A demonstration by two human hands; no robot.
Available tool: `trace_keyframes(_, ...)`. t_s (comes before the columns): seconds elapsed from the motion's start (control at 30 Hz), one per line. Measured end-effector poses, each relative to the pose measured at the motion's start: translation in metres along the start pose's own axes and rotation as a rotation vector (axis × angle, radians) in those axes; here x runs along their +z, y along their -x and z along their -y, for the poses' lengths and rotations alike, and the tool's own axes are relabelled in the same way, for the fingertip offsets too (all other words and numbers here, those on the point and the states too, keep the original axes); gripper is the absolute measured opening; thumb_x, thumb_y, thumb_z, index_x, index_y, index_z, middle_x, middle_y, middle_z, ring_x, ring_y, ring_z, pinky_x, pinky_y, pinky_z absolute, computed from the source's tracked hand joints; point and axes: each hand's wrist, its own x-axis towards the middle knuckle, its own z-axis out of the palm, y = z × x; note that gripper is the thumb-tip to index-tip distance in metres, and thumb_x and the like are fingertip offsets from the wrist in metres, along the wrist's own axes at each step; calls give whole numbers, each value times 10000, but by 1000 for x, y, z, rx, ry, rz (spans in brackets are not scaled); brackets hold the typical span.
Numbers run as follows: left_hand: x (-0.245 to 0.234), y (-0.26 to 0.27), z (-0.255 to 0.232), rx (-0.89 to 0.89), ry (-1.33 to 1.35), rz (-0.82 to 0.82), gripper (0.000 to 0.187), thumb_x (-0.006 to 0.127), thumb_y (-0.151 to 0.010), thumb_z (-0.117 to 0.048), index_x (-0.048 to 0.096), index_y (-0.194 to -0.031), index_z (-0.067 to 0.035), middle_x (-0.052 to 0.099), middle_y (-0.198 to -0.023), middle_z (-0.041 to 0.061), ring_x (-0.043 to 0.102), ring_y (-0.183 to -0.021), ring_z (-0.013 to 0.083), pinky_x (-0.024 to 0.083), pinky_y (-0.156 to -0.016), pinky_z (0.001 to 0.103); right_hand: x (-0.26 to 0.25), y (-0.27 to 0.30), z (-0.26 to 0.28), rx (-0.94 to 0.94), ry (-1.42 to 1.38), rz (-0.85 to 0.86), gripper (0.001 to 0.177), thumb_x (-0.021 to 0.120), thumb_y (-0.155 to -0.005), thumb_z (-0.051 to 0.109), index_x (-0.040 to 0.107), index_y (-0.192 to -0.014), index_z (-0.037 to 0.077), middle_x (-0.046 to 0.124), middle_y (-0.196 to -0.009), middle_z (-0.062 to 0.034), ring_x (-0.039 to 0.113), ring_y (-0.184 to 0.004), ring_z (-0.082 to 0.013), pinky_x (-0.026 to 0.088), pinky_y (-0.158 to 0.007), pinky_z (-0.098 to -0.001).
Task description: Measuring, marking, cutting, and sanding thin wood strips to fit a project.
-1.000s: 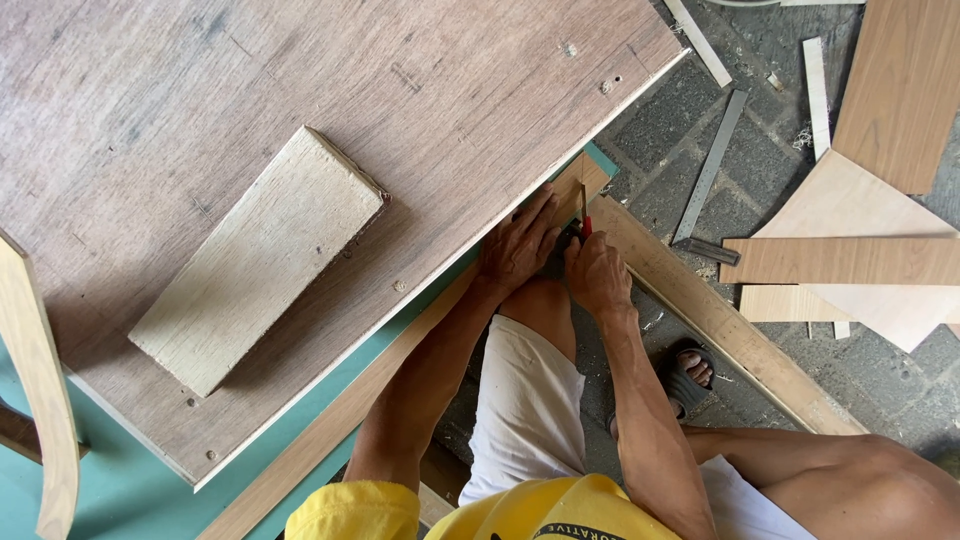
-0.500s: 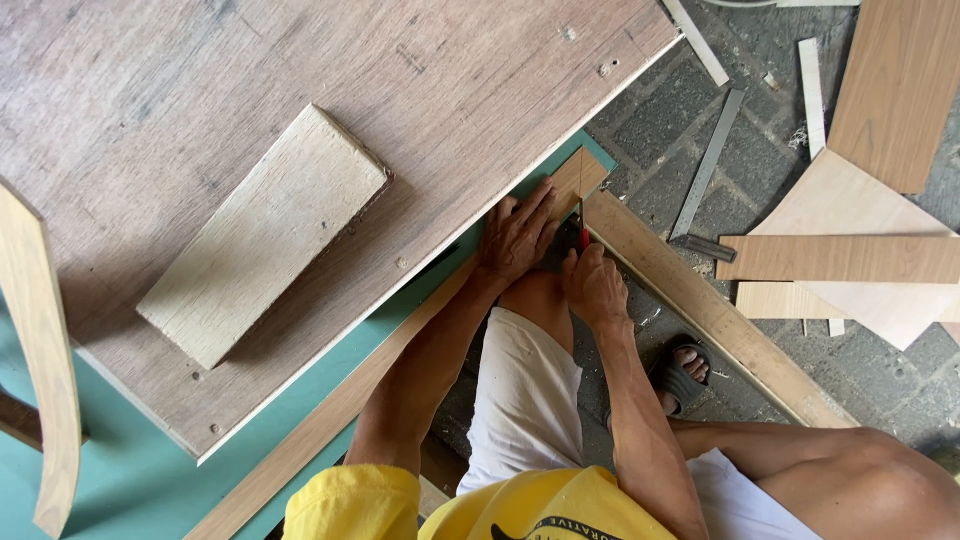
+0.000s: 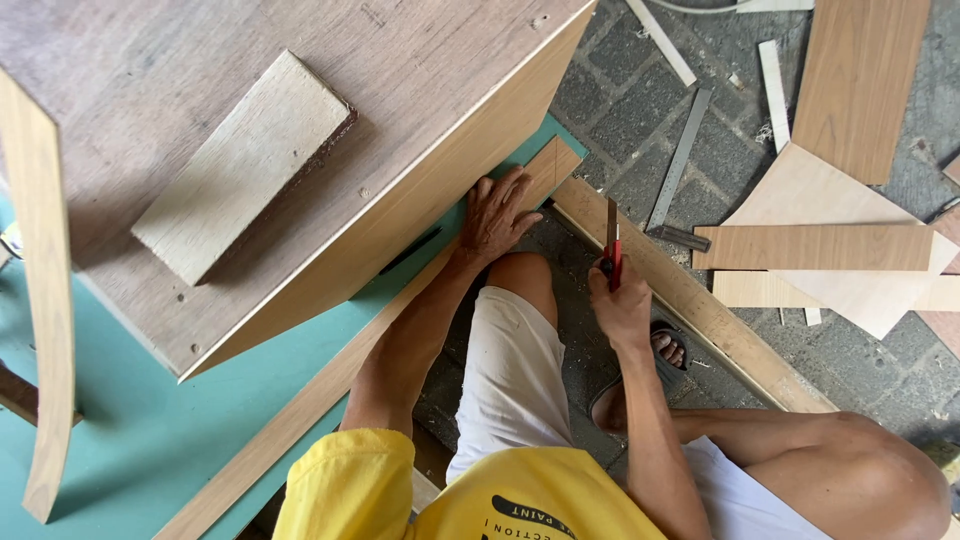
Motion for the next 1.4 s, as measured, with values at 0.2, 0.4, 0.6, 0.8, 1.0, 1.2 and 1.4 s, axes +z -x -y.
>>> trace_keyframes(0.2,4,-6,-22,-105,148,-36,665,802,-838,-271,523,-1427,-138,568,-1327,116,544,-1128,334,488,-874,422,-3,-24,-26,57,-343,-143,130,701,-1026,189,752,-1078,82,567,-602,-56,533,-490,-102,430,-487,-268)
trace_keyframes(0.4,-81,19,-85,-37,346,-28,699,814,-802,-284,556,-1426,-105,585,-1326,151,573,-1178,378,521,-950,469,-13,-28,20,118,-702,-124,317,717,-1029,235,711,-1157,-55,551,-599,-78,484,-432,-121,447,-454,-303)
trace_keyframes(0.6,-131,39,-120,4,430,-34,662,790,-845,-300,552,-1438,-128,562,-1373,120,576,-1187,332,503,-974,438,-11,-29,26,179,-1124,-47,203,834,-923,156,705,-968,7,550,-636,-48,441,-426,-116,416,-465,-286)
trace_keyframes(0.8,-138,48,-124,13,442,-48,656,789,-828,-264,570,-1439,-166,556,-1367,126,590,-1171,353,539,-971,454,-10,-8,47,192,-1092,-132,252,869,-895,161,656,-821,48,492,-592,-15,440,-423,-120,391,-461,-280)
trace_keyframes(1.0,-123,49,-118,73,379,-55,521,790,-835,-219,658,-1329,-115,536,-1372,146,591,-1170,361,562,-953,442,-4,-24,17,-135,-263,-408,387,835,-892,182,565,-616,148,468,-478,-2,436,-408,-127,326,-447,-255)
trace_keyframes(1.2,-136,45,-116,40,499,-12,499,777,-845,-195,658,-1323,-110,547,-1350,169,598,-1205,403,540,-1016,494,-19,-1,29,-245,-104,-554,270,784,-892,146,600,-697,110,502,-535,-80,518,-498,-216,398,-526,-313)
trace_keyframes(1.4,-167,44,-124,-51,747,55,519,817,-822,-256,678,-1312,-155,601,-1304,123,625,-1223,348,507,-1043,484,-84,23,-25,-78,39,-464,289,829,-891,292,636,-775,112,506,-568,-72,533,-556,-217,414,-574,-345)
